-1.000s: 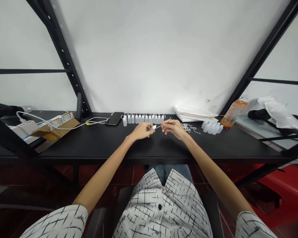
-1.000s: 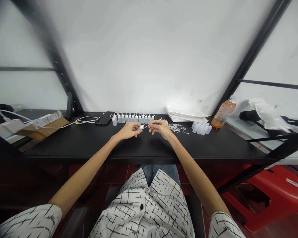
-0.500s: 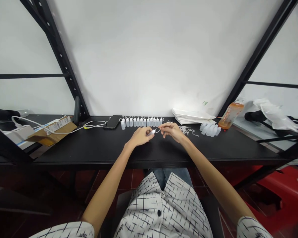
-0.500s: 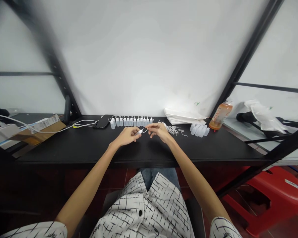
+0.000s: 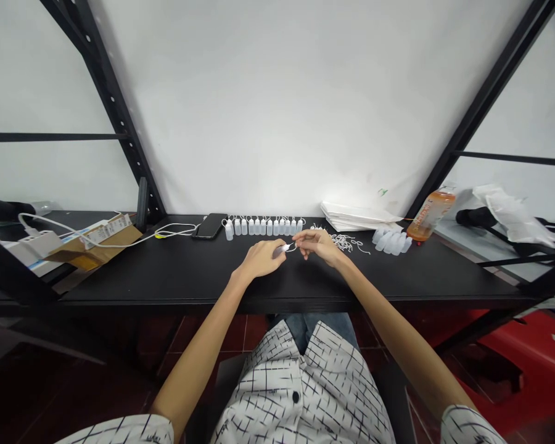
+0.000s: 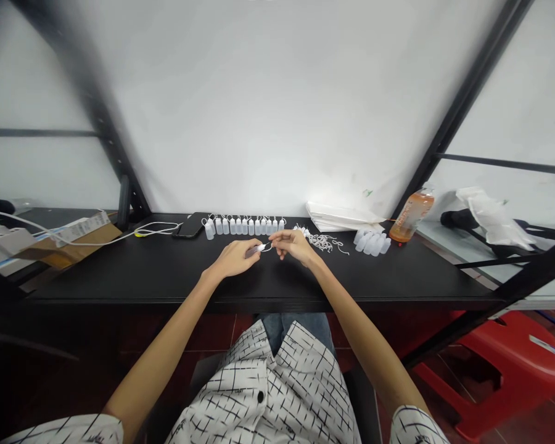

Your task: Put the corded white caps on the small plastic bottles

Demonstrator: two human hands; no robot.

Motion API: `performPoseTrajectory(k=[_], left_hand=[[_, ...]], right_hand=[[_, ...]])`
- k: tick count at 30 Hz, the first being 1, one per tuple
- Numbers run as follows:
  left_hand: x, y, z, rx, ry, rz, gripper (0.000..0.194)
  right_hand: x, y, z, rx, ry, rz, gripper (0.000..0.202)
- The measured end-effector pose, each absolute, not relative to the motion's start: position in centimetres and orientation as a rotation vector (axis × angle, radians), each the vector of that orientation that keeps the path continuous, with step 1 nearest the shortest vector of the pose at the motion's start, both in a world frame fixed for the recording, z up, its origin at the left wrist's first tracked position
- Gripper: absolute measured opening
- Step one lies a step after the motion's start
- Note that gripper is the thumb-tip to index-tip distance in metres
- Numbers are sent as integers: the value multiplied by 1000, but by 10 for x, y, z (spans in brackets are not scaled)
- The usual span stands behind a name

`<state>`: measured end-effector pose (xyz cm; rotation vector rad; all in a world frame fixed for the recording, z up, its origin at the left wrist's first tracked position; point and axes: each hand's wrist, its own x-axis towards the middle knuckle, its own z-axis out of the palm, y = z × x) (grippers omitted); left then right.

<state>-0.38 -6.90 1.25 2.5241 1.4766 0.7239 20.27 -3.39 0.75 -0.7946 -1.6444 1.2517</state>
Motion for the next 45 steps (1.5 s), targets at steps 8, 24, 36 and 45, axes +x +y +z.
performPoseTrajectory(k=[8,24,36,45], left_hand=[[-3,-68,11,2566,1513,670,31],[-3,-66,10,2569,1502,638,31],[-2,-67,12,2544,1521,579,34],[-2,-66,8,2565,1485,551,34]], right_hand=[[200,-37,9,-812,-1658,1231,31],[200,-36,8,-821,-1672,1243,30],[200,-36,8,-816,-1690,1255,28],[199,-33,4,-792,-1717,1269,30]])
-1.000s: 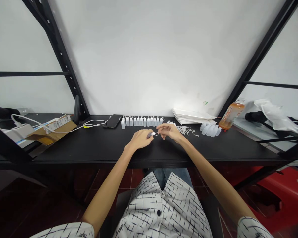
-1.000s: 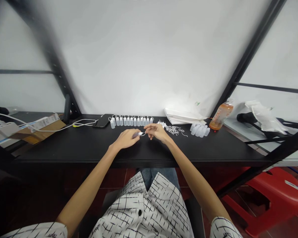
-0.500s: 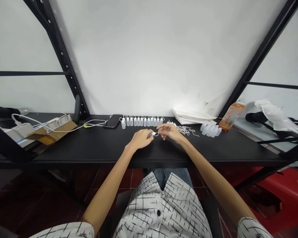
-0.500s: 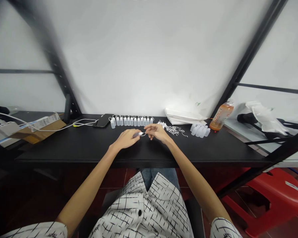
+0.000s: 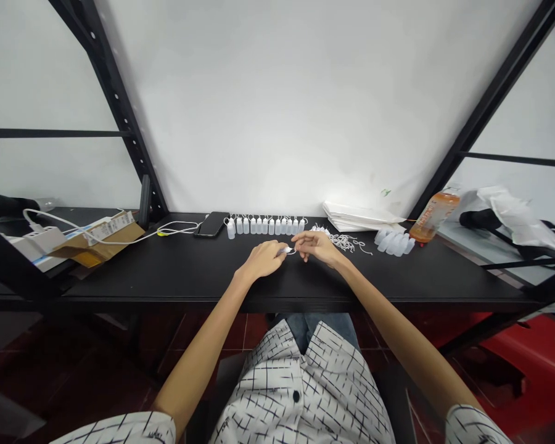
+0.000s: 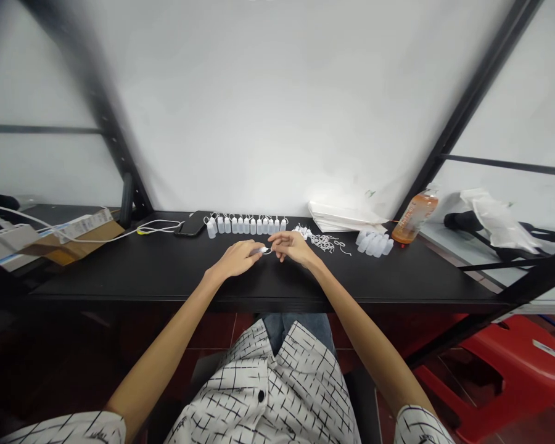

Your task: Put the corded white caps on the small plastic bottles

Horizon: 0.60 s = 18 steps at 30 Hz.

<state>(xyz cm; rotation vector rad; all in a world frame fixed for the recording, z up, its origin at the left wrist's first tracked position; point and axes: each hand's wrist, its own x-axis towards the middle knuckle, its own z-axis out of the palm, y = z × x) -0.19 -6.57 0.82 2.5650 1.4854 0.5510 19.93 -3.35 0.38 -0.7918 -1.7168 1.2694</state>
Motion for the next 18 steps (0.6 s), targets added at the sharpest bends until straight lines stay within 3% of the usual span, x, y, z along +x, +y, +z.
performPoseTrajectory(k=[18], left_hand=[[-1,-65,7,2602,1415,548,27]], right_hand=[[196,-29,-1,-713,-1759,1283,34]])
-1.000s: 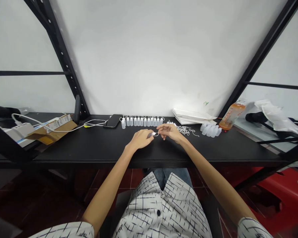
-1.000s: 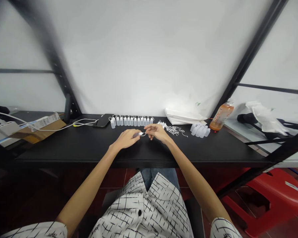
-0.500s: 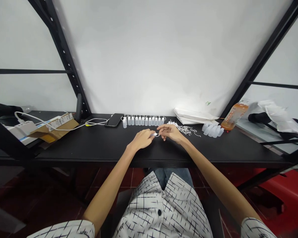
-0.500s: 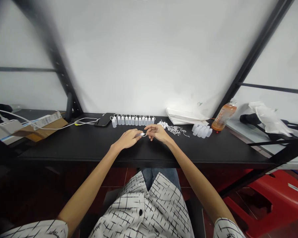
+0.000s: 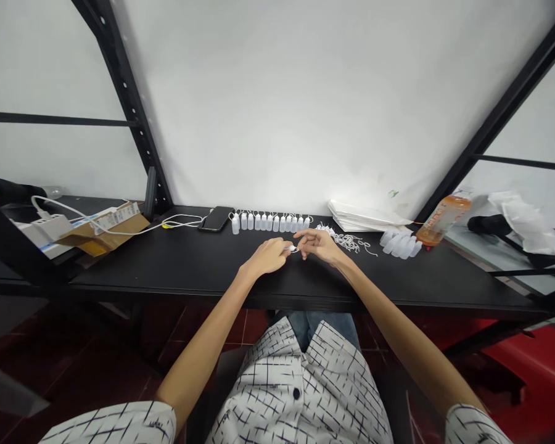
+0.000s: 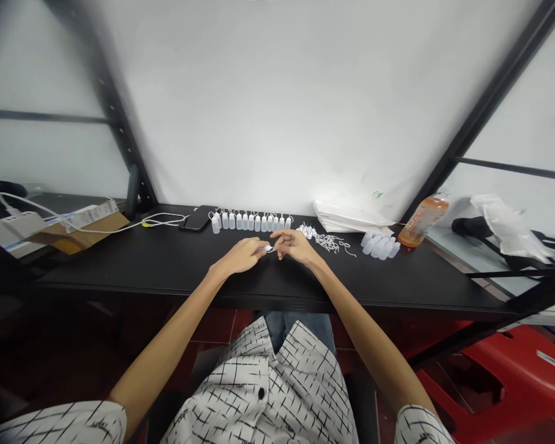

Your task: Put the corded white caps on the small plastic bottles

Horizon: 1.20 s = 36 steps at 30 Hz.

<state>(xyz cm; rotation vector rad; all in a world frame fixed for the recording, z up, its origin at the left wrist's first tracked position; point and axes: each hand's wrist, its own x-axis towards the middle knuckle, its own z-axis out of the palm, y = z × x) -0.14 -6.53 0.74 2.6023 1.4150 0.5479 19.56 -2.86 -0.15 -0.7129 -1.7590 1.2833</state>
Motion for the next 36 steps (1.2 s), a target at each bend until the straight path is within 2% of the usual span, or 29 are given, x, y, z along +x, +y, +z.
performPoseTrajectory(k=[18,26,31,36], left_hand=[[-7,-66,9,2558,1319,650,25],[-18,-62,15,2391,1361,888,31],[-34,-61,22,2327,1467,1008,29],[-54,-49,18,2262,1358,1083,25]], right_hand=[[191,-32,4,-724,-1765,1294,30],[182,-34,15,-741,-1616,1312,28],[156,-20,23,-633,-1554,1349,29],[128,-6,31,-627,-1548,1346,31]])
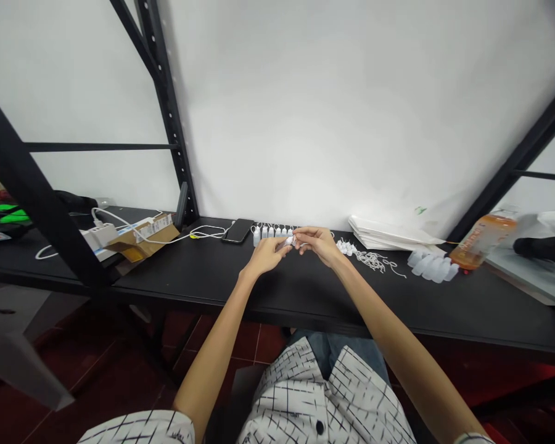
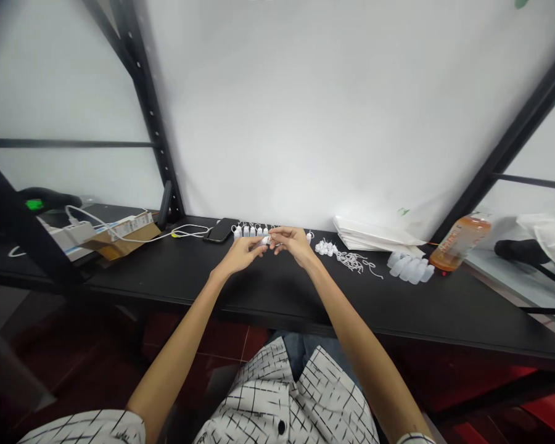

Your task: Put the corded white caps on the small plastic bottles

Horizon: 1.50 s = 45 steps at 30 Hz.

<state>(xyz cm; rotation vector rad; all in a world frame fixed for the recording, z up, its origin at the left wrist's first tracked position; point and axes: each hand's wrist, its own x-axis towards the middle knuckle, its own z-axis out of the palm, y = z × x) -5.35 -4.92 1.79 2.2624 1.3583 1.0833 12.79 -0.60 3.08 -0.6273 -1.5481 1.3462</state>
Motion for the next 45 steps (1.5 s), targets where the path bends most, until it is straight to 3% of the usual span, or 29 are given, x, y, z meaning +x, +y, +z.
performPoseTrajectory(k=[10,20,25,30,34,39,45], left_hand=[[-60,-49,24,2153,1463,1396,29],[-60,-50,27,2134,1417,1416,25],[-69,-50,28,2023,1298,1446,33],[-98,-48,31,1851,1290,1563,54],[-124,-40,25,1789,1452,1653,41],[-135,-34,14,1854,1798,1437,35],[-130,-39,16,1902,1991,1279,35]], right_hand=[[109,-17,43,-646,-1524,1194,28],[97,-20,45,-657,-1650,1021,37],[91,-20,51,-668,-1662,921,29],[93,-17,41,-784,-1622,863,23],[88,-8,32,-931,-1738,668,18],[70,4,32,-1130,-1907,352,18],[48,14,29,-1313,-1970,228,22]])
